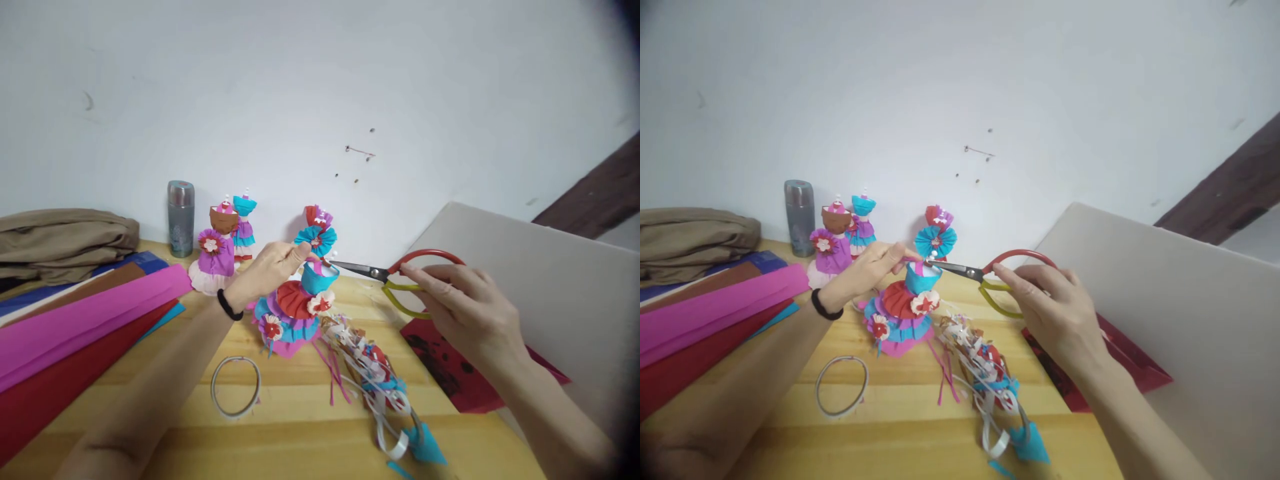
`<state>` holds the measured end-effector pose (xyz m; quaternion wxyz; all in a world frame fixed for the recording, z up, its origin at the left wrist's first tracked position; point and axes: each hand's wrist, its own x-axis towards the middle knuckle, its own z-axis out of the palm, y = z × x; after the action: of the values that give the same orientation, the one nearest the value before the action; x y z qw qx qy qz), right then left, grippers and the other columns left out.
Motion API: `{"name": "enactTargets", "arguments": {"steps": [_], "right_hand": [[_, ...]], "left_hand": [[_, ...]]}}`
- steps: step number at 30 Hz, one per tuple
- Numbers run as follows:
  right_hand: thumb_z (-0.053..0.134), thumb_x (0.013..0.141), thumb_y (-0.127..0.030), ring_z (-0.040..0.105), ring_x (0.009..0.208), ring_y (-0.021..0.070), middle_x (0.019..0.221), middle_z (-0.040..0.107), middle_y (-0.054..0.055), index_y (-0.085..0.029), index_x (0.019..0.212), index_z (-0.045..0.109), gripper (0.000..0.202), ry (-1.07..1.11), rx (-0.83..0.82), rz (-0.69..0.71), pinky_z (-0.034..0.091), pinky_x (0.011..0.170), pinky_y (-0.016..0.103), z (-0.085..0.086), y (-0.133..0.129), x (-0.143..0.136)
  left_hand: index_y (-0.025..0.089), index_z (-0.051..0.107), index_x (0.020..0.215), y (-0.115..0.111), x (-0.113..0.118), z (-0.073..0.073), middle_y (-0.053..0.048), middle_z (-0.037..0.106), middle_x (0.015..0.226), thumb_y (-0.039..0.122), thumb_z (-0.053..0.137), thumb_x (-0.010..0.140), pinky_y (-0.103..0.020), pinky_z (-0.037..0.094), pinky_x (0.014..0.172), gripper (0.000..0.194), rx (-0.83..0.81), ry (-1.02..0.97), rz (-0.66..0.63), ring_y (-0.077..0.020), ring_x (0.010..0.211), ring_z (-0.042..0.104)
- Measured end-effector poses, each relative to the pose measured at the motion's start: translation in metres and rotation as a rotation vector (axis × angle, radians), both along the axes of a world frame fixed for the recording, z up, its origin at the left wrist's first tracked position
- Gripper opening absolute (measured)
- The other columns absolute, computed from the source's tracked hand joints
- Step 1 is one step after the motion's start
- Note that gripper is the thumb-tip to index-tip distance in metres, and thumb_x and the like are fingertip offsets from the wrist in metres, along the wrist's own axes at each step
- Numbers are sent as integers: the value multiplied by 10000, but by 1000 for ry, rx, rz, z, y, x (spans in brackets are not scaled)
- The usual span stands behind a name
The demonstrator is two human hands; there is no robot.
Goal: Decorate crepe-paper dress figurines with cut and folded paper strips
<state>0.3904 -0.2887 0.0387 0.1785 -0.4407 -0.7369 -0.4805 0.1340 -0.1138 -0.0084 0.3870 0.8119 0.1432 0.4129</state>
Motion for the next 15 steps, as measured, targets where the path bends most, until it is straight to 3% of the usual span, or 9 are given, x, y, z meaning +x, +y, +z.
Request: {"name": "enactTargets", "arguments": {"steps": [12, 15], "right_hand": [[552, 926, -31, 653, 736, 161, 928, 710, 35, -284, 1307, 599, 460, -67, -85, 37, 441, 668, 321, 0, 13, 9], [530, 936, -32, 655, 745, 161, 920, 712, 36, -287, 1294, 607, 446, -78, -99, 59, 440, 671, 324, 2, 15, 8]], "left_hand": [[91, 747, 873, 5, 3, -3, 11, 447, 616, 695, 300, 950, -283, 375, 637, 756, 9, -26, -25, -136, 632, 482], [94, 758, 929, 5, 3, -3, 10, 454, 616, 726, 298, 933, -280, 359, 615, 782, 0, -17, -15, -134, 622, 473]]}}
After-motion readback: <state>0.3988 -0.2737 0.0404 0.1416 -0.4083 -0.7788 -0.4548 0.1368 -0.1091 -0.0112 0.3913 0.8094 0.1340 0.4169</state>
